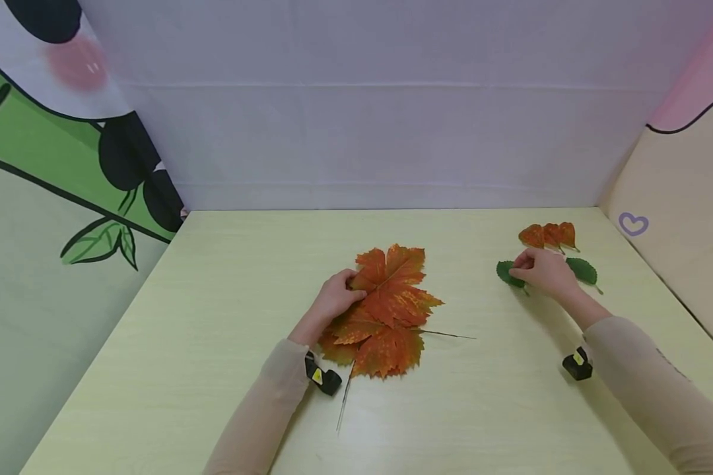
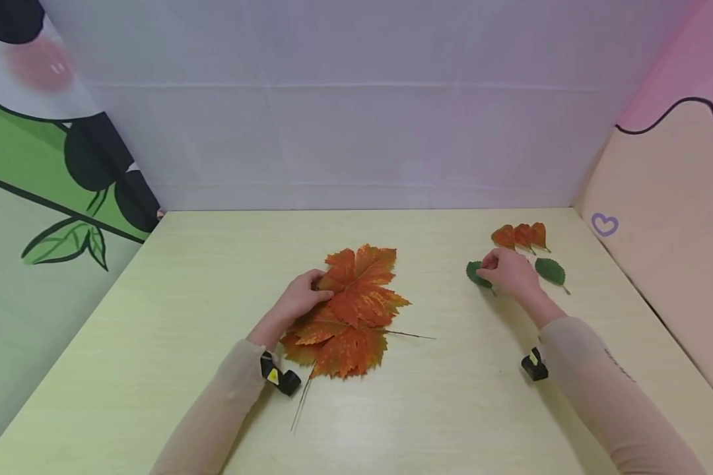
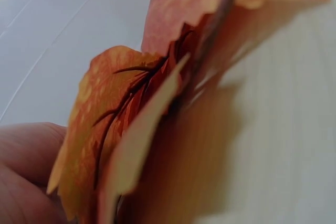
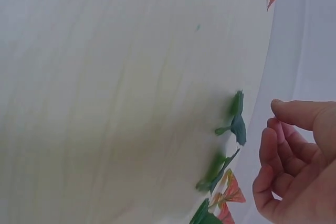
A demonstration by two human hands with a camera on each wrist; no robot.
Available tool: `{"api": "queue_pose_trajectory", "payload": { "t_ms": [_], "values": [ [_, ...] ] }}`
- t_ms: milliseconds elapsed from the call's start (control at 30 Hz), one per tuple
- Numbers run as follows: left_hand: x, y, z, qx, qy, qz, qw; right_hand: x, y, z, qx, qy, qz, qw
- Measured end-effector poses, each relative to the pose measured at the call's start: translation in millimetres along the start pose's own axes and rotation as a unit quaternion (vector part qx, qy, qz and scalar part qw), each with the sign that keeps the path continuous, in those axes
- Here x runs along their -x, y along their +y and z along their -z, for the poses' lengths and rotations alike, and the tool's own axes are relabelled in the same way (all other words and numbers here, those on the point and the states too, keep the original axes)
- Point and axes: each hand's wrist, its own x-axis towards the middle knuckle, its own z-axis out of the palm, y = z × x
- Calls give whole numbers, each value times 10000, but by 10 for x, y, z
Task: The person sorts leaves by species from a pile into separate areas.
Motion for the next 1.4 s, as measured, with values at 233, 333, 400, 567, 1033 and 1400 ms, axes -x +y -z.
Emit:
{"api": "queue_pose_trajectory", "payload": {
  "t_ms": [233, 333, 400, 567, 1033, 1400],
  "values": [
    [20, 27, 23, 63, -10, -34, 10000, 11, -237, -75, -79, -140, 193, 9997],
    [16, 39, 24, 91, -13, 96, 9999, 11, -325, -136, -126, -178, 269, 9994],
    [11, 45, 21, 109, 5, 99, 9999, 11, -374, -179, -165, -203, 318, 9992],
    [12, 71, 27, 178, 12, 8, 9998, -8, -458, -278, -332, -275, 374, 9984],
    [54, 129, 178, 981, 122, -145, 9950, -86, -616, -404, -450, -625, 637, 9950],
    [37, 77, 433, 1628, 308, -278, 9858, -110, -903, -545, -438, -1091, 1242, 9853]
  ]
}}
